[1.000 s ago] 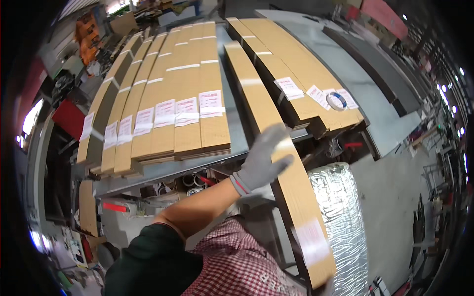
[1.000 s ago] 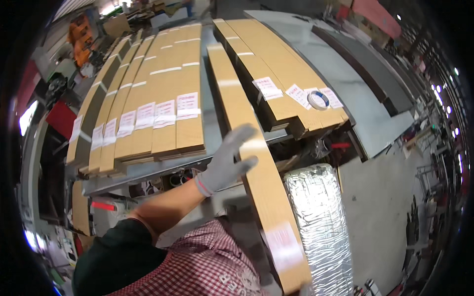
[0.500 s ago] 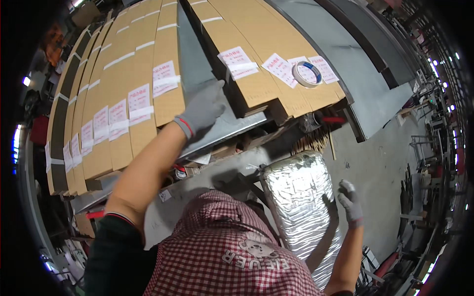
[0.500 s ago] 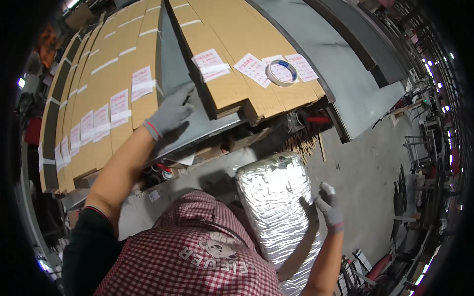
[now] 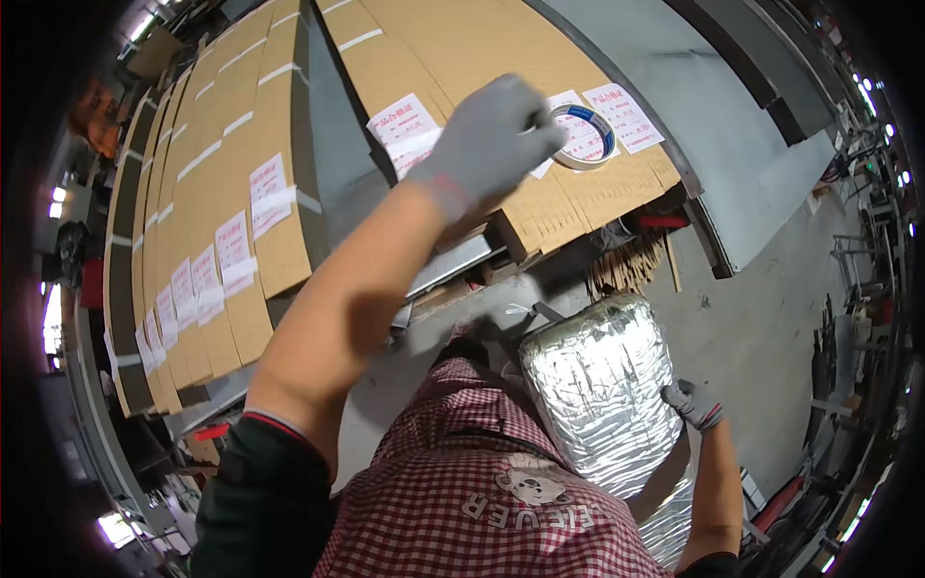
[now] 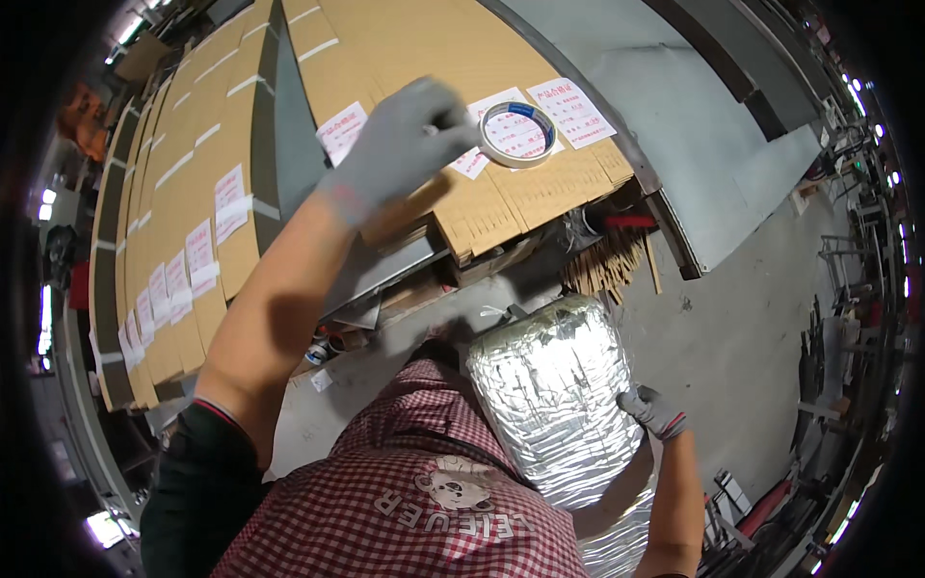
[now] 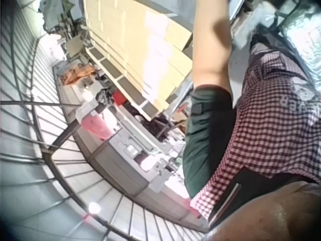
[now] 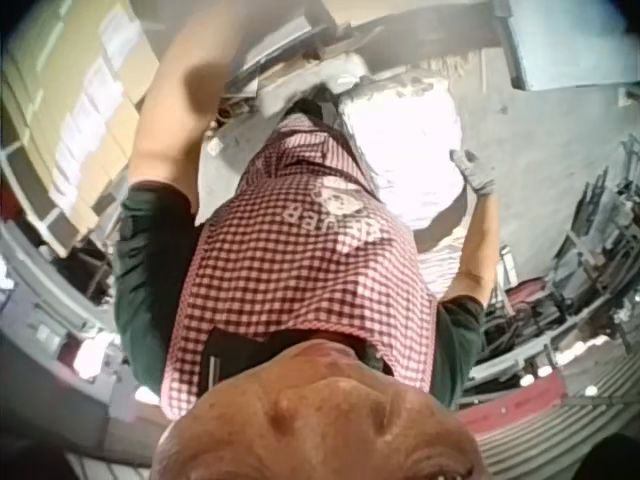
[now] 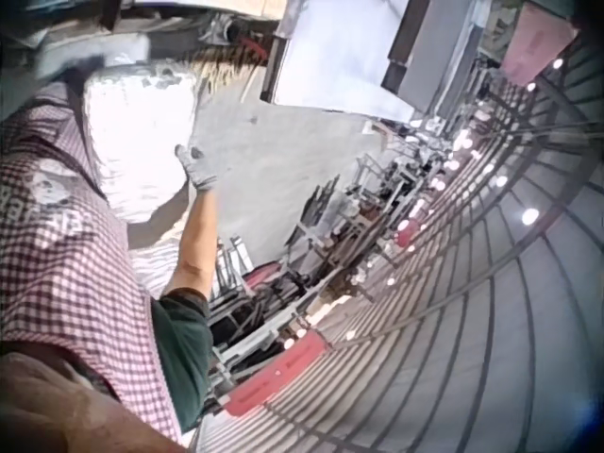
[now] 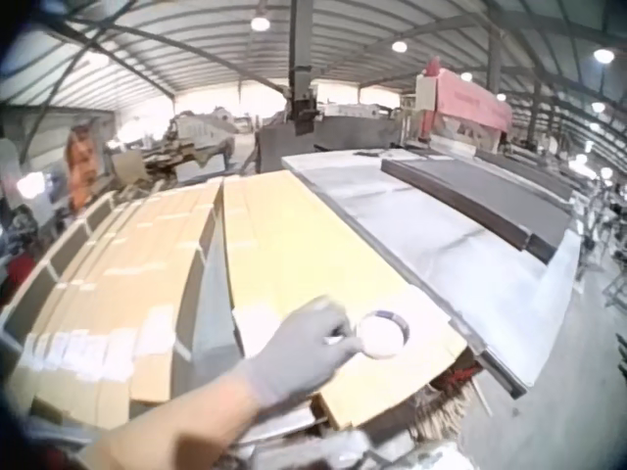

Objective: The person bundles stacks of cardboard strips by wrapping them with white tape and then places the finished bundles onto a stack. They also apply white labels to long cardboard pieces before setting them aside.

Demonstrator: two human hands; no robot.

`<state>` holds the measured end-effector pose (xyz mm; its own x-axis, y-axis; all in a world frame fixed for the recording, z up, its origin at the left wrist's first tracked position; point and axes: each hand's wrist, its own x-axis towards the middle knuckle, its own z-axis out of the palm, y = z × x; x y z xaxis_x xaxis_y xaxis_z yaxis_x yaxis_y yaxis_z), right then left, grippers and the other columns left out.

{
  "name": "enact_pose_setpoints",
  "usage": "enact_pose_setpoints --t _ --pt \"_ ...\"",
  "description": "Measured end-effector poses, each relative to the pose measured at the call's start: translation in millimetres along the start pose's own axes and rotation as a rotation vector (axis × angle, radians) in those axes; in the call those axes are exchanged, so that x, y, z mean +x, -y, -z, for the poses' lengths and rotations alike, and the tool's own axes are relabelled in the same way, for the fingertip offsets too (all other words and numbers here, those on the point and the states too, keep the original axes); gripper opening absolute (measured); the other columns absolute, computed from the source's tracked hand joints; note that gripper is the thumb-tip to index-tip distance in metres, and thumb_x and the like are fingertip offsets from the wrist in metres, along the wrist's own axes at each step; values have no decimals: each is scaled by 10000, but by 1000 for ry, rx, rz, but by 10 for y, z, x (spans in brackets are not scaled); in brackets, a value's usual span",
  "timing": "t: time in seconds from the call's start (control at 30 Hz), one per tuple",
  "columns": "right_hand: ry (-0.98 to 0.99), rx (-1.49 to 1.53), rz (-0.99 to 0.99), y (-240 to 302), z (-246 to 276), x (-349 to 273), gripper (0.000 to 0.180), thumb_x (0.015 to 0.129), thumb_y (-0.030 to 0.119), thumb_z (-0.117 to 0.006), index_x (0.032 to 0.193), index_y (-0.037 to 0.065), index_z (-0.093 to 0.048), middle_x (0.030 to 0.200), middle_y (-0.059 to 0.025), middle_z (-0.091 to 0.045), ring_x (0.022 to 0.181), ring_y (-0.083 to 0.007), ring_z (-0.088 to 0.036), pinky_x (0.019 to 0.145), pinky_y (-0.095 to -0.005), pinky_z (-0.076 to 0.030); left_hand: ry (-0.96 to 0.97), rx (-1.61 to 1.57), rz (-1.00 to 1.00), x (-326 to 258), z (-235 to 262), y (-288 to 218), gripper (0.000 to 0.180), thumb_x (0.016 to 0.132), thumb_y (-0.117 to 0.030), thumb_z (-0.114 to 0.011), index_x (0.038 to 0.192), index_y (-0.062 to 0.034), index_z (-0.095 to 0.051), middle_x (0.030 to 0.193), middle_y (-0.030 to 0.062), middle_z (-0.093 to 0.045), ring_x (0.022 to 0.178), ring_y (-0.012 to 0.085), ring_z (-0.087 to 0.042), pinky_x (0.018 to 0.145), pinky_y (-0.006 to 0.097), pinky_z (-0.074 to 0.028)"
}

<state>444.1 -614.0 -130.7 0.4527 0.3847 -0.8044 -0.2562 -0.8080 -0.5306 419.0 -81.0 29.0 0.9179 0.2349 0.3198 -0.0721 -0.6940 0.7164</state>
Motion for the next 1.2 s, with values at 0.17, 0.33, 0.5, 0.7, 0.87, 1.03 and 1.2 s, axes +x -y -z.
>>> enact_pose_setpoints --t 0.17,0.33,0.5,0.7,0.87,1.03,1.2 --pt "-392 94 444 1331 -494 -178 639 855 240 -712 1345 -66 -439 1216 -141 -578 1136 -206 -539 987 -347 -422 295 400 192 821 -210 376 324 788 -308 -713 902 -10 -654 929 167 -668 809 259 -668 733 353 -520" --pt "-334 641 663 1971 -966 -131 615 897 149 -629 1412 -43 -355 1327 -154 -492 1192 -247 -512 1032 -374 -383 535 78 -43 613 257 181 281 893 -227 -540 1055 -14 -626 1053 188 -656 971 301 -639 873 370 -497" --pt "-111 1165 449 2296 -1436 326 620 933 185 -605 1435 -3 -291 1334 -166 -469 1213 -283 -521 1016 -404 -444 515 156 -331 31 376 742 276 893 -111 -517 1136 2 -583 1218 159 -614 1265 382 -491 1093 425 -362" --pt "138 1350 474 2617 -1523 623 841 864 371 -716 1475 35 -247 1361 -143 -488 1228 -291 -523 1031 -424 -445 715 -166 -334 63 464 837 392 644 63 -711 998 -55 -590 1211 162 -602 1261 396 -483 1094 527 -331" --pt "357 1554 630 2743 -1750 870 841 913 628 -488 1490 63 -252 1447 -165 -430 1297 -309 -474 1061 -469 -419 709 -197 -398 168 232 683 380 631 90 -675 970 -50 -574 1273 173 -575 1201 434 -483 1029 512 -358" --pt "376 1830 493 2896 -1763 931 832 929 715 -283 1499 111 -256 1446 -182 -426 1315 -319 -445 1043 -582 -389 708 -61 -489 152 91 743 141 814 -76 -626 931 -32 -560 1325 187 -546 1181 463 -469 1021 504 -350" --pt "292 2004 240 2919 -1691 934 777 960 662 -241 1439 61 -355 1333 -181 -509 1219 -314 -499 1009 -557 -395 776 32 -505 163 55 696 362 1015 -349 -426 925 -35 -581 1329 194 -554 1250 453 -445 1079 507 -296"
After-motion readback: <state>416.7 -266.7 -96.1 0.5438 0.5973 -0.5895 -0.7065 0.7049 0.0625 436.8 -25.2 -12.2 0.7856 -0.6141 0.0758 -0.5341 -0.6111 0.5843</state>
